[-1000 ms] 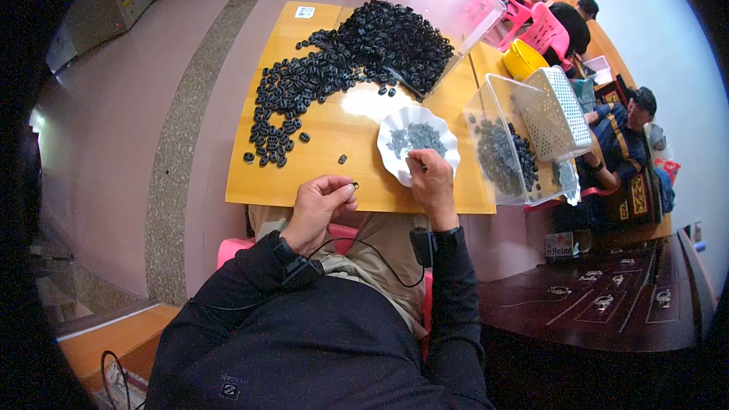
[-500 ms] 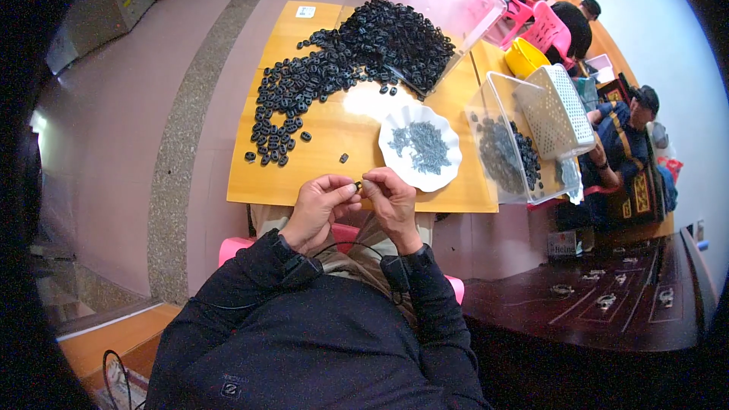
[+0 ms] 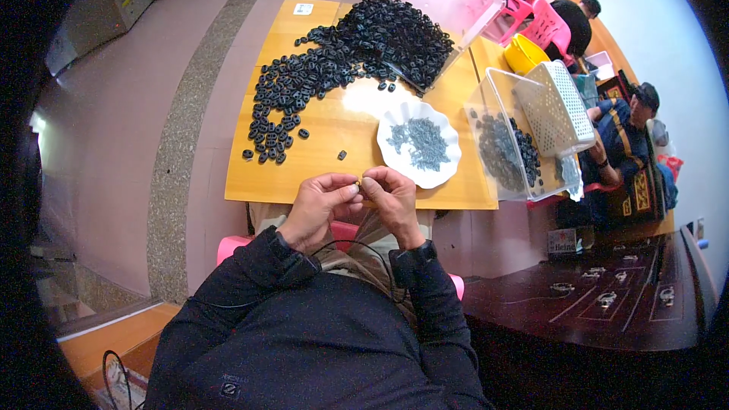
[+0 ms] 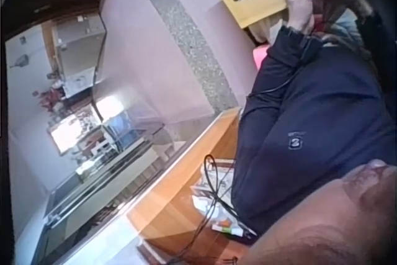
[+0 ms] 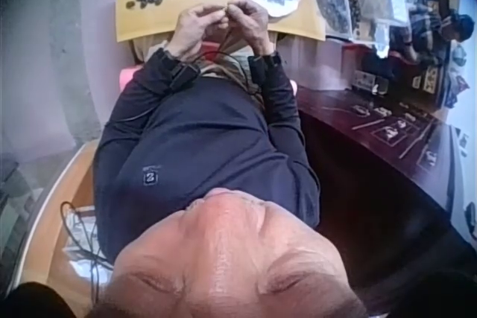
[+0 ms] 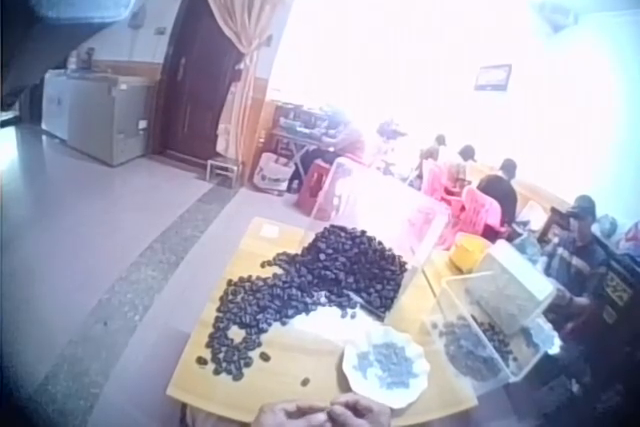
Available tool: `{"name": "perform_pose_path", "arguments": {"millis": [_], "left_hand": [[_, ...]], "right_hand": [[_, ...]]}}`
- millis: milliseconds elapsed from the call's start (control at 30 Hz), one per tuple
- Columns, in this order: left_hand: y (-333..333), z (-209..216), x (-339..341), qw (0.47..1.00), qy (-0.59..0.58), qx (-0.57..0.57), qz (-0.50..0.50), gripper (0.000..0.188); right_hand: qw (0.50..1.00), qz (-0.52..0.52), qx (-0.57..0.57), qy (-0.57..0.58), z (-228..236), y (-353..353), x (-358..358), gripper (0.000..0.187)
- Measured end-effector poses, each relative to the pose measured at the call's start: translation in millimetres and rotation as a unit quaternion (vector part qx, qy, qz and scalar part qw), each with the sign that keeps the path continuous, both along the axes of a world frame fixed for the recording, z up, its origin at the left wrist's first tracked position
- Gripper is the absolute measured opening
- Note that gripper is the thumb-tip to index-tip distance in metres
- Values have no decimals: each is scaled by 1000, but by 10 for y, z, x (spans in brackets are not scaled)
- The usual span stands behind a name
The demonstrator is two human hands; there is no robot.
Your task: The person picks up a black plastic cord lock and a small metal spring by hand, then inserts the spring into the cord lock. This process is repeated with additional cord locks and springs taken from the table and a white plate.
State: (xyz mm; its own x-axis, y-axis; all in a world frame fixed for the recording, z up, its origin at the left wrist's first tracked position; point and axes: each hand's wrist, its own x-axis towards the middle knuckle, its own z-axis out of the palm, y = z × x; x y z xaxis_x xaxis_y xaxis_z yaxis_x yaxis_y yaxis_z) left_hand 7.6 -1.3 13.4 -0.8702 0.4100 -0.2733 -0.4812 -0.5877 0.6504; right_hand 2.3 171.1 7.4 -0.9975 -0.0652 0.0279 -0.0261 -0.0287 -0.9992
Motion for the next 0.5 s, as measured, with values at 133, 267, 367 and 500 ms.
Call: {"name": "perform_pose_path", "arguments": {"millis": [133,267,367,500], "left_hand": [[-3,-29,-26,1000,-21,-5,14,18],[-9,-40,-22,1000,-20,-6,24,16],[-7,-42,-23,999,-23,-6,27,16],[-4,-22,-15,999,-23,-6,27,15]], "right_hand": [[995,19,-86,-46,9,12,21,9],[992,31,-110,-62,24,-6,30,12],[997,30,-65,-39,-27,-2,26,12],[997,33,-59,-26,-34,2,28,12]]}}
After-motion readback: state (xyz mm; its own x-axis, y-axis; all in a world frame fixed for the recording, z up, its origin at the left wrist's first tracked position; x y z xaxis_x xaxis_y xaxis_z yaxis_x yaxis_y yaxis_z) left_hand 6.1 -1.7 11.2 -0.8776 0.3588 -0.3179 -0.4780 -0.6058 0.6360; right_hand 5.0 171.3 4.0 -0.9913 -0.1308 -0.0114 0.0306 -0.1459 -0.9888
